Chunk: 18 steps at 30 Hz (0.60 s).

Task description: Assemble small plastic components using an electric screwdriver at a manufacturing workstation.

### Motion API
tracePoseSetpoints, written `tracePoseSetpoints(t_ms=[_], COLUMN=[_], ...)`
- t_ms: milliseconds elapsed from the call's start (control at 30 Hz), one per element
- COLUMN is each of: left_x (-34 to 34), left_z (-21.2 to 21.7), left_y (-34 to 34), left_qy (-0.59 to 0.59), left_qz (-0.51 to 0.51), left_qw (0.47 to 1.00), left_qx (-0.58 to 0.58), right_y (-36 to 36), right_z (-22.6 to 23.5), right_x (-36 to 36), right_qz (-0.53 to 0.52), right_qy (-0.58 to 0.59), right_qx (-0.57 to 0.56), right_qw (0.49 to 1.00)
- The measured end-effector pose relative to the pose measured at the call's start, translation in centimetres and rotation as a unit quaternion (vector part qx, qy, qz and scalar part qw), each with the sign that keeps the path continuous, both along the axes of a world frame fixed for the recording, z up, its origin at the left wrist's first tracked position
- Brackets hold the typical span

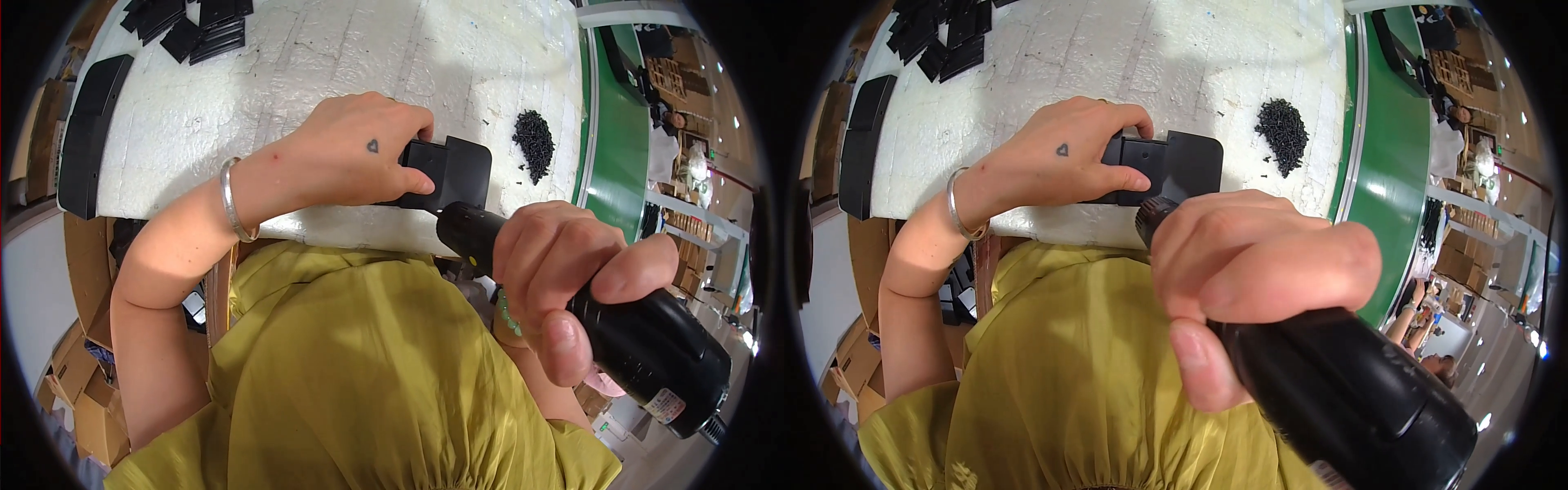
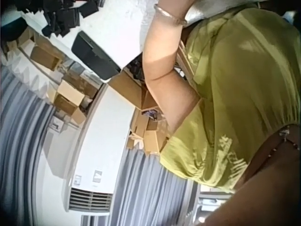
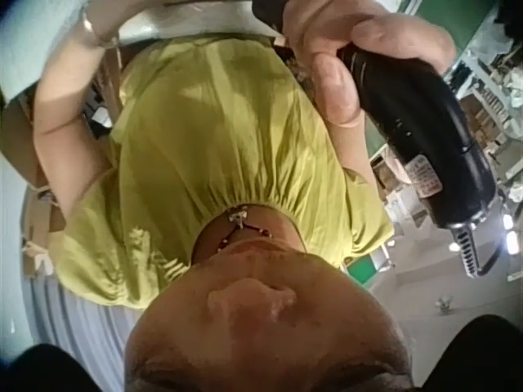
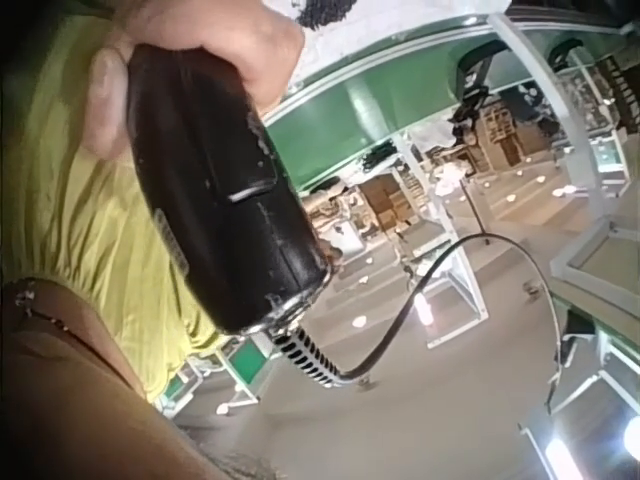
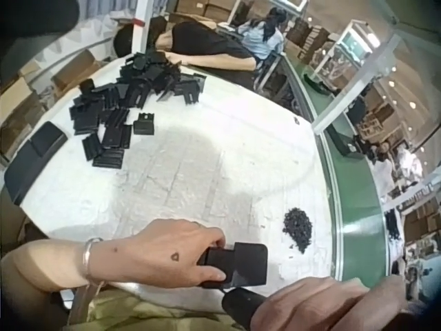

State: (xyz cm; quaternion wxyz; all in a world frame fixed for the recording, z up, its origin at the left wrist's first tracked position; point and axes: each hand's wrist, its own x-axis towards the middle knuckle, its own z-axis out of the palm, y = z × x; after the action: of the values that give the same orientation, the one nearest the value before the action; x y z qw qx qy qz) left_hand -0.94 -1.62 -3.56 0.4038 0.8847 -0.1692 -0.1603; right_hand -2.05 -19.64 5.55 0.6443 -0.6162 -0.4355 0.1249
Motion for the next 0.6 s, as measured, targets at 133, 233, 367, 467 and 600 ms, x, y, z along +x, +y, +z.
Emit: tracePoseSetpoints(t_ms=[133,233,367,467,600], left_x=[-0.1,0.2,-0.2,-0.1,0.0], left_z=[-0.1,0.5,0.1,-0.1,-0.5], left_y=[0.0,-0.3,0.1,0.1,-0.2], left_qy=[0.009,0.014,0.025,0.021,-0.013], left_qz=[0.009,-0.006,0.000,-0.003,0.001], left_qw=[1.000,1.000,1.000,1.000,1.000], left_qx=[-0.001,-0.004,0.002,0.009,0.022], right_y=[0.4,0.1,0.9,1.0,1.3], right_z=[-0.2,-0.2,-0.9,-0.9,-1.0], right_x=[-0.5,-0.2,-0.3,-0.3,-0.4], right_qz=[-0.030,-0.011,0.001,-0.007,-0.027], right_qy=[0.011,0.008,-0.004,-0.002,0.004], right_qx=[0.003,0.016,0.014,0.004,-0.009], right_qw=[0.999,1.000,1.000,1.000,1.000])
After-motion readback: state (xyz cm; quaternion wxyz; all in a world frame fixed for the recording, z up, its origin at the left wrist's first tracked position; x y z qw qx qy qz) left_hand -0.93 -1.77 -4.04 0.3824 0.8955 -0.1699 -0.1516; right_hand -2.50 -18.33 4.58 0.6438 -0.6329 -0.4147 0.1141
